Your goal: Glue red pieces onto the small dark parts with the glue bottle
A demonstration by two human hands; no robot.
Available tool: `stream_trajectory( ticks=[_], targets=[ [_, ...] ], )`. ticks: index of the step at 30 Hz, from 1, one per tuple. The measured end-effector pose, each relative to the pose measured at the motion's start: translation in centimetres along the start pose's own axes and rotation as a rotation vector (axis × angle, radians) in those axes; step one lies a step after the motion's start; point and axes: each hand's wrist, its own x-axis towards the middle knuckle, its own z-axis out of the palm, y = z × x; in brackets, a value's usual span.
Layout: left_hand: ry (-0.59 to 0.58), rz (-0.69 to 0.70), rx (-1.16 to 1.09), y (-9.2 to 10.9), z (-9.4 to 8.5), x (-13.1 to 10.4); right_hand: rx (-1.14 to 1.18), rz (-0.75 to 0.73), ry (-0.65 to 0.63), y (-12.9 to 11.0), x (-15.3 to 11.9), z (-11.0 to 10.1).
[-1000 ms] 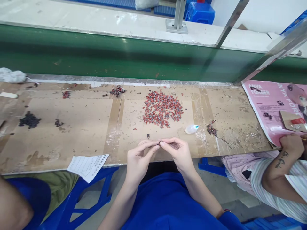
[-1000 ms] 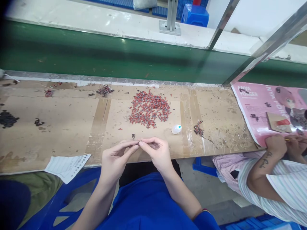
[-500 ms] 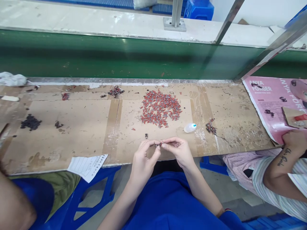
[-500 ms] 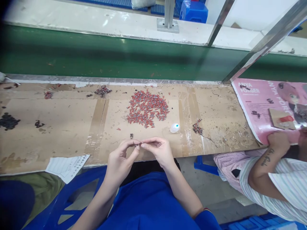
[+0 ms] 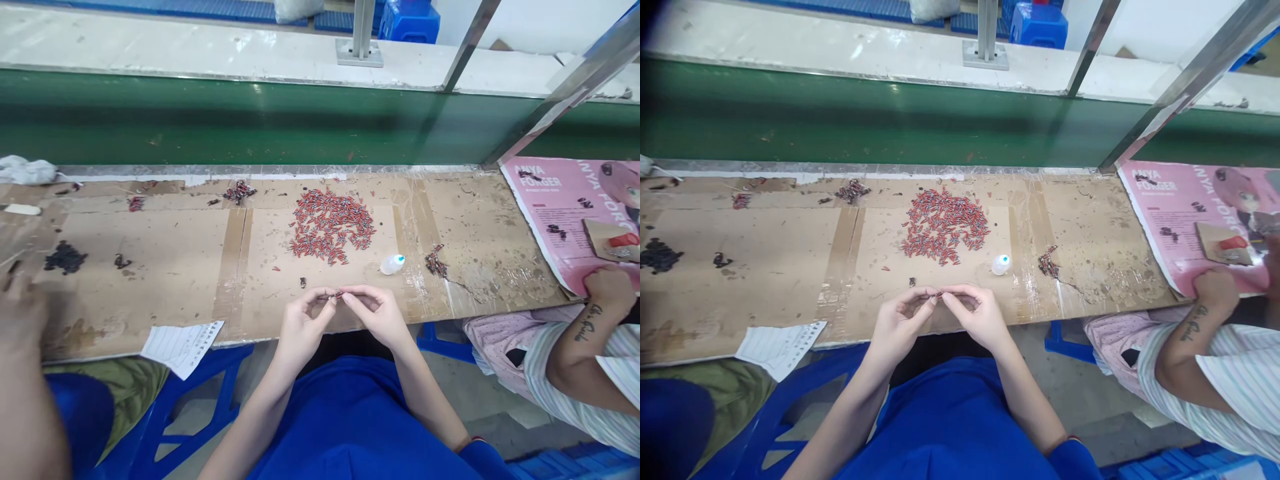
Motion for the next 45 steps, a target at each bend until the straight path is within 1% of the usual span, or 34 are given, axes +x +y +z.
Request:
stream_trajectory(
  ticks=[3, 6, 9, 11, 13, 15, 16, 18, 20, 21, 22, 24, 26, 29, 31, 33, 36, 39, 43, 45],
  targets=[
    [-0.008, 0.034, 0.027, -0.2, 0.2, -0.1, -0.02, -0.011, 0.023, 0.2, -0.1, 0.0],
    [-0.012, 0.092, 0.111, -0.6, 0.8, -0.3, -0.046, -0.024, 0.058, 0.4, -0.2, -0.4],
    [-0.048, 0.177, 0.245, -0.8, 1.3, -0.5, -0.102, -0.021, 0.103, 0.6, -0.5, -1.5],
    [-0.036, 0.261, 0.351, -0.9, 1.1, -0.3, -0.18, -0.034, 0.2, 0.9, -0.8, -3.1],
    [0.051, 0.346, 0.463, -1.1, 0.2, 0.1, -0.255, -0.057, 0.336, 1.3, -0.9, -5.4],
    [0.155, 0.389, 0.579, -1.5, -1.2, 0.7, -0.299, -0.072, 0.459, 1.6, -0.9, -8.0],
    [0.197, 0.386, 0.635, -1.8, -2.0, 1.0, -0.34, -0.083, 0.534, 1.7, -0.9, -9.3],
    [0.251, 0.341, 0.737, -2.3, -3.3, 1.5, -0.56, -0.143, 0.701, 1.8, -0.7, -11.1],
    [0.277, 0.28, 0.832, -2.9, -3.9, 1.7, -0.804, -0.262, 0.802, 1.8, -0.4, -11.8],
    [0.285, 0.256, 0.876, -3.1, -4.0, 1.7, -0.894, -0.33, 0.806, 1.8, -0.2, -11.6],
    [0.29, 0.241, 0.914, -3.4, -4.0, 1.7, -0.954, -0.393, 0.78, 1.9, 0.0, -11.3],
    [0.302, 0.238, 0.964, -3.8, -3.7, 1.6, -0.998, -0.464, 0.671, 2.2, 0.6, -10.1],
    [0.318, 0.27, 0.977, -4.2, -3.5, 1.6, -0.982, -0.469, 0.58, 2.6, 1.3, -8.9],
    [0.298, 0.352, 0.942, -4.7, -3.4, 1.8, -0.893, -0.436, 0.546, 3.2, 2.4, -7.7],
    [0.26, 0.403, 0.894, -5.1, -3.4, 1.9, -0.755, -0.43, 0.504, 3.3, 2.9, -7.2],
    [0.221, 0.432, 0.838, -5.3, -3.3, 1.9, -0.525, -0.413, 0.445, 3.3, 3.1, -6.7],
    [0.176, 0.45, 0.759, -5.4, -2.7, 1.9, -0.187, -0.313, 0.361, 3.3, 2.9, -5.9],
    [0.165, 0.468, 0.728, -5.4, -2.1, 1.8, -0.006, -0.236, 0.311, 3.3, 2.6, -4.9],
    [0.164, 0.501, 0.708, -5.3, -1.9, 1.7, 0.215, -0.138, 0.34, 3.3, 2.5, -3.5],
    [0.153, 0.508, 0.709, -5.3, -2.0, 1.8, 0.236, -0.083, 0.375, 3.2, 2.5, -2.7]
  ],
)
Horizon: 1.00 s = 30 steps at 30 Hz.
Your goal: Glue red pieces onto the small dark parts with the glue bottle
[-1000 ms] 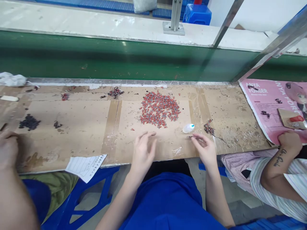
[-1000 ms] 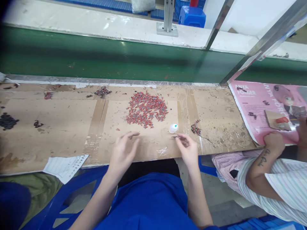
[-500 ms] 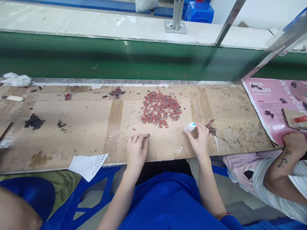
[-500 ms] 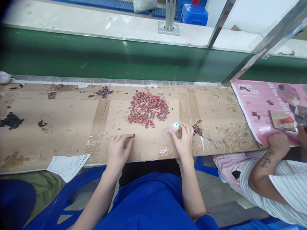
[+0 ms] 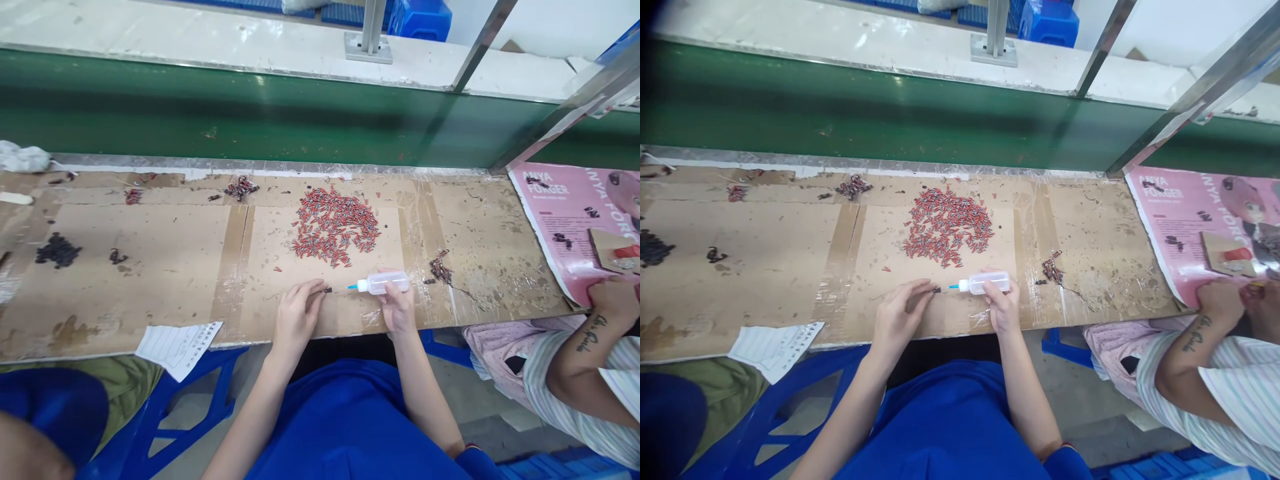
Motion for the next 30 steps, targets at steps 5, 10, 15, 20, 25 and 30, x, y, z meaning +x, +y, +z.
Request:
stream_trajectory(
  ticks=[5, 10, 15, 20, 25, 30],
  targets=[
    [0.012, -0.021, 0.027, -0.1, 0.1, 0.0, -0.227, -0.036, 0.032, -0.1, -0.3, 1.3],
    [0.014, -0.016, 0.041, -0.2, 0.1, -0.1, -0.361, -0.078, 0.018, -0.1, -0.5, 1.5],
    [-0.009, -0.05, 0.027, 0.0, -0.1, -0.1, -0.414, -0.095, -0.016, -0.1, -0.6, 1.5],
    [-0.035, -0.083, 0.016, 0.2, -0.3, 0.0, -0.432, -0.083, -0.048, 0.0, -0.7, 1.4],
    [-0.034, -0.077, 0.0, 0.1, -0.4, 0.1, -0.435, -0.074, -0.057, 0.0, -0.7, 1.4],
    [-0.039, -0.076, -0.001, 0.0, -0.4, 0.0, -0.435, -0.079, -0.051, 0.1, -0.7, 1.5]
  ],
)
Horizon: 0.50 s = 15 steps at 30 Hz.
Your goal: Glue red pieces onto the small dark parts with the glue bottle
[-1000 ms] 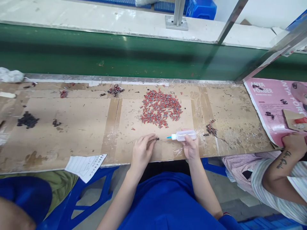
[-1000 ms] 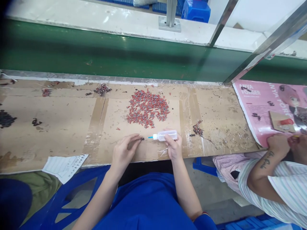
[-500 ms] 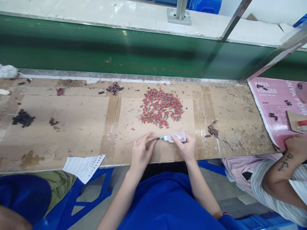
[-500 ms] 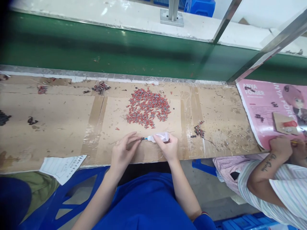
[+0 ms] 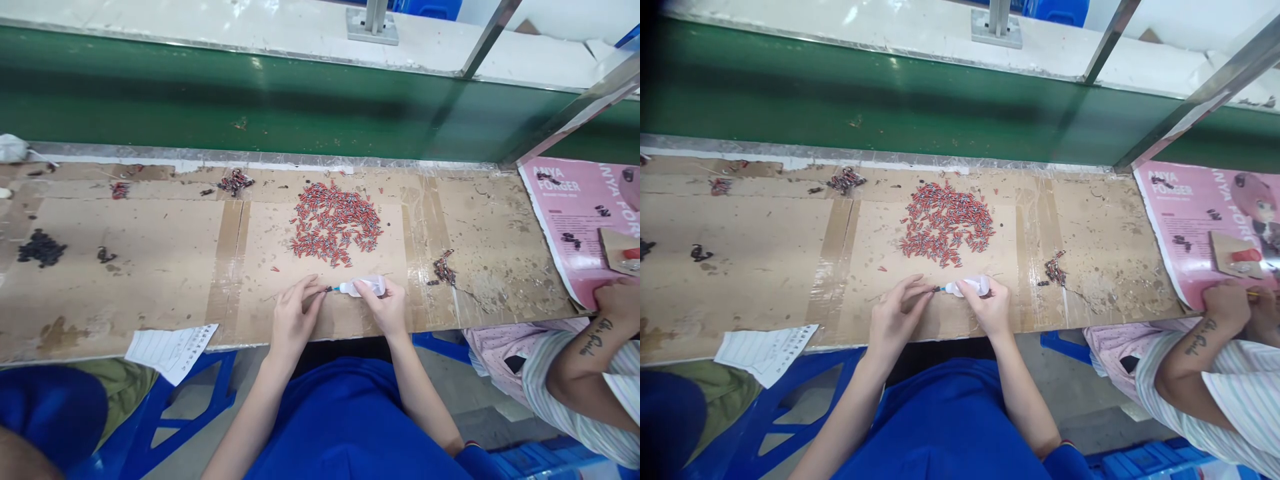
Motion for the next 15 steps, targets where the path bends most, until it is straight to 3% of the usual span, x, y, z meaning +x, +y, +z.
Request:
stream_trajectory(
  ticks=[15],
  targets=[
    [0.02, 0.015, -0.006, 0.13, -0.08, 0.18, 0.019, -0.003, 0.037, -0.06, -0.03, -0.02]
  ],
)
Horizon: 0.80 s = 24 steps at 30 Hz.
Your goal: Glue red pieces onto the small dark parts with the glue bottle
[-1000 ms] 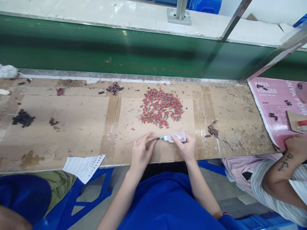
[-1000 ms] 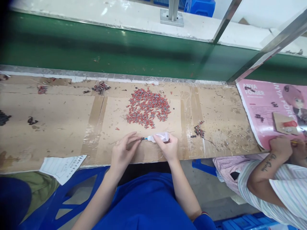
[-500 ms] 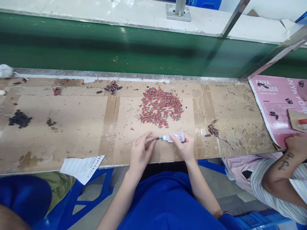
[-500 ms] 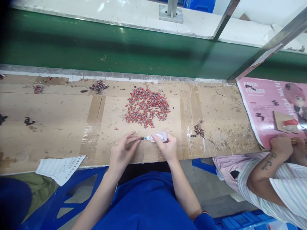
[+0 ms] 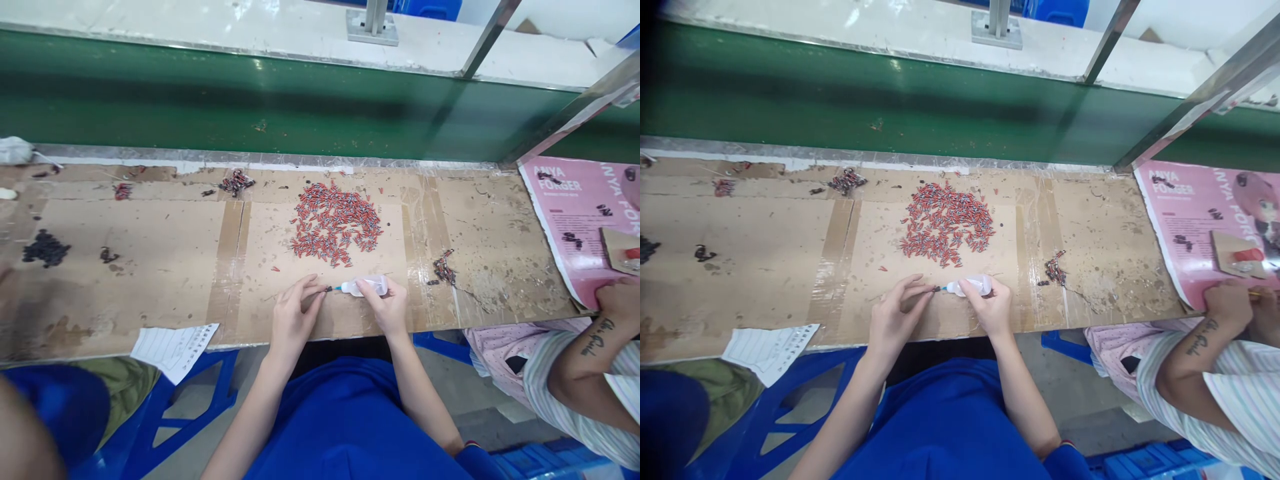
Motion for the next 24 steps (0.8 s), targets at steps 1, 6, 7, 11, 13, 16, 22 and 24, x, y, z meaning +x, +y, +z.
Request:
stream_trajectory(
  ticks=[1, 6, 7, 11, 13, 16, 22, 24],
  targets=[
    [-0.005, -0.003, -0.003, 0.0, 0.0, 0.0, -0.003, 0.0, -0.006, 0.0, 0.0, 0.0],
    [-0.015, -0.013, -0.001, 0.1, -0.1, 0.0, -0.02, -0.006, -0.026, -0.1, 0.0, 0.0],
    [-0.016, -0.017, 0.0, 0.1, -0.1, 0.0, -0.023, -0.005, -0.028, -0.1, 0.0, 0.0],
    [-0.019, -0.045, -0.002, 0.1, -0.1, 0.0, -0.025, 0.004, -0.032, -0.2, 0.0, 0.0],
    [-0.015, -0.048, -0.006, 0.0, 0.0, -0.1, -0.018, 0.004, -0.025, -0.3, 0.1, 0.1],
    [-0.016, -0.036, -0.015, -0.1, 0.0, -0.1, -0.01, 0.004, -0.006, -0.4, 0.1, 0.1],
    [-0.018, -0.045, -0.011, -0.2, 0.0, -0.2, 0.035, -0.019, 0.105, 0.2, 0.0, -0.4],
    [-0.011, -0.047, -0.013, -0.2, 0.1, -0.2, 0.094, -0.056, 0.228, 0.8, 0.0, -0.7]
  ],
)
